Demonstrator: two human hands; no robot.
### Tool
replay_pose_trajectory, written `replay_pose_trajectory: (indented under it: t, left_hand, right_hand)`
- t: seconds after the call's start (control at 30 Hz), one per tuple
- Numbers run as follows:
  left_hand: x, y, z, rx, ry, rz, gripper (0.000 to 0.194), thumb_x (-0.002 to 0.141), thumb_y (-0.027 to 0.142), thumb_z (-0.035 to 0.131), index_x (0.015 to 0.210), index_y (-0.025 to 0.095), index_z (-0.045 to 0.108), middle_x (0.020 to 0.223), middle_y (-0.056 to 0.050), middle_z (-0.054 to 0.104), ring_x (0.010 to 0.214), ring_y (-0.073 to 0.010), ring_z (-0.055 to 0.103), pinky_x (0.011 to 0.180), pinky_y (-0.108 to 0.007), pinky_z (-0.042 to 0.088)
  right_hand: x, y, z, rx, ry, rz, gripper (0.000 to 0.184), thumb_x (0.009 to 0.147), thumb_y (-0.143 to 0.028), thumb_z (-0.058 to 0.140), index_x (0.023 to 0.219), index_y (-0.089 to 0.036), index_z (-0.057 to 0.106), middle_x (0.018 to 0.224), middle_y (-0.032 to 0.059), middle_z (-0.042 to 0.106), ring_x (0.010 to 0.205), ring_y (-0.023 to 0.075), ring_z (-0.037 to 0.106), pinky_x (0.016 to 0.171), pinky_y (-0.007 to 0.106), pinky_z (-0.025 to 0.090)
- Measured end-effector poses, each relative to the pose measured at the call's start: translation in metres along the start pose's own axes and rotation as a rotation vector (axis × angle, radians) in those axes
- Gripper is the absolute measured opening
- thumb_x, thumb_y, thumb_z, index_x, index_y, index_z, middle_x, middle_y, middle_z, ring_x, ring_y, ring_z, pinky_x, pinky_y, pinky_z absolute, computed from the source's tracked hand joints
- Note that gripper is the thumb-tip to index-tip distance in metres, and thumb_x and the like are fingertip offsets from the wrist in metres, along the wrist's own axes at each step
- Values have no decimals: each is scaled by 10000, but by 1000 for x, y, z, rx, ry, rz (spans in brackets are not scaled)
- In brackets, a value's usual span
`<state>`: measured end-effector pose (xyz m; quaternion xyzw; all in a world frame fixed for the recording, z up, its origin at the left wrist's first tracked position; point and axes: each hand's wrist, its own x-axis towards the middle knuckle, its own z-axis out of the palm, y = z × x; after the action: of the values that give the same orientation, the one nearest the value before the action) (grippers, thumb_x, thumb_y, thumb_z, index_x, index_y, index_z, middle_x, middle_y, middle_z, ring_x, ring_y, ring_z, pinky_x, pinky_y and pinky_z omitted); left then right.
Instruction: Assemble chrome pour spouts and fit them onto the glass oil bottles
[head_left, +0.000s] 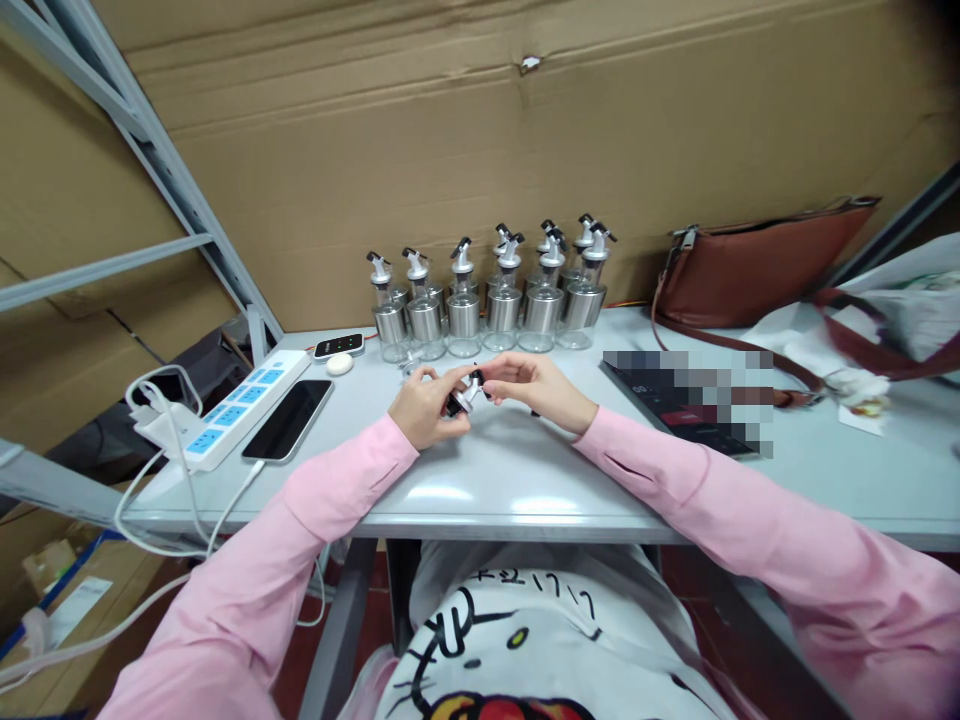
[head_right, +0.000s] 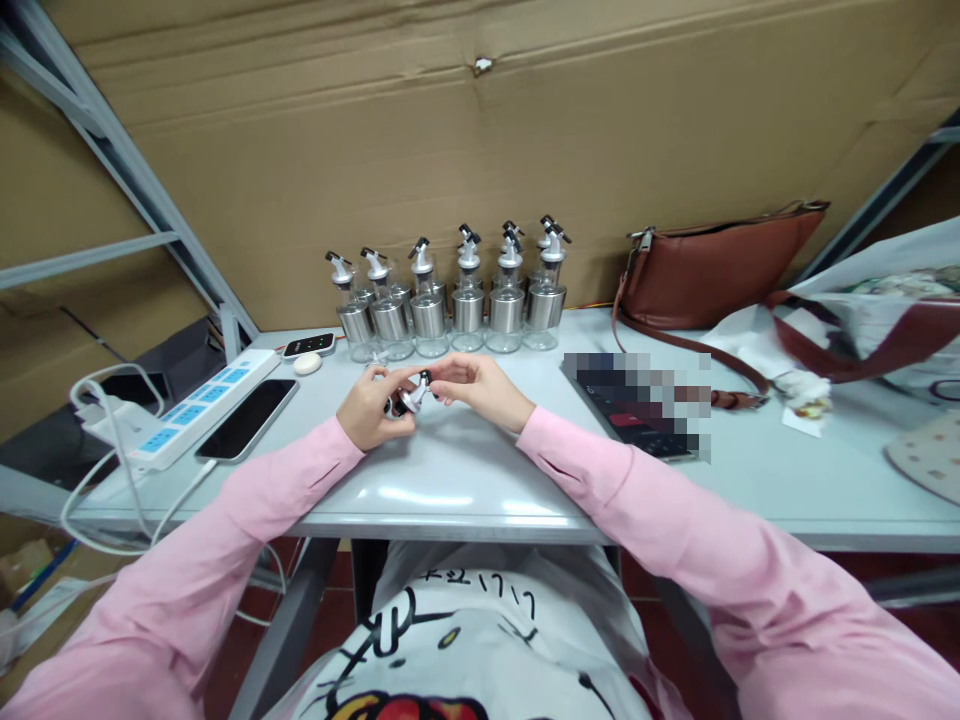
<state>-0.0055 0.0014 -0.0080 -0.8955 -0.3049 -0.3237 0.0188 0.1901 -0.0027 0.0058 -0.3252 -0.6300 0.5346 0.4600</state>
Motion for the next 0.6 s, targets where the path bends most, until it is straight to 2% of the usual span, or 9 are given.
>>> replay_pose_trajectory:
  t: [0.07, 0.23, 0.3, 0.37, 0.47, 0.53, 0.6]
  left_hand:
    - [0, 0, 0, -1, 55, 8, 558, 621, 164, 531, 1178, 166, 504, 847, 10, 679, 535, -99, 522, 825, -337, 401]
    - [0, 2, -1, 15, 177, 16, 220, 665, 159, 492, 876, 176, 552, 746, -2, 654, 631, -145, 543, 763, -323, 430]
    - [0, 3, -1, 27, 172, 18, 211, 667, 170, 504, 874, 182, 543, 728, -2, 643, 639, -153, 535, 742, -318, 439]
    - [0, 3, -1, 30, 169, 19, 237, 659, 168, 513, 895, 179, 537, 731, -2, 640, 632, -150, 530, 735, -314, 442]
    - [0, 3, 0, 34, 159, 0, 222, 657, 159, 512, 877, 177, 528, 732, 0, 638, 630, -145, 536, 750, -312, 440]
    - [1, 3, 1, 37, 141, -29, 205, 665, 164, 515, 870, 179, 522, 730, 5, 634, 633, -143, 541, 764, -313, 437]
    - [1, 3, 0, 34, 128, -49, 197, 674, 174, 517, 872, 181, 519, 740, 6, 632, 637, -143, 542, 768, -313, 436]
  right_hand:
    - [0, 1, 0, 43, -18, 4, 343, 585, -269, 781, 876, -160, 638, 676, -35, 650, 580, 82, 576, 618, 258, 490]
    - [-3, 1, 4, 90, -119, 106, 403, 556, -265, 805, 899, -150, 629, 651, -24, 668, 537, 90, 590, 580, 254, 489]
    - [-3, 0, 4, 108, -127, 134, 372, 569, -303, 799, 861, -145, 631, 659, -6, 679, 526, 93, 594, 559, 250, 492]
    - [-2, 1, 3, 102, -75, 145, 332, 593, -337, 782, 817, -142, 634, 651, -3, 674, 508, 80, 581, 525, 226, 480]
    - [1, 4, -2, 8, -37, 226, 287, 615, -334, 757, 786, -139, 633, 603, -14, 648, 464, 65, 546, 444, 190, 425]
    - [3, 6, -4, -89, -91, 289, 255, 625, -316, 738, 774, -139, 633, 561, -18, 628, 432, 66, 518, 409, 189, 395]
    - [3, 3, -6, -195, -170, 292, 221, 659, -311, 697, 791, -144, 636, 553, -16, 624, 415, 71, 500, 403, 200, 388]
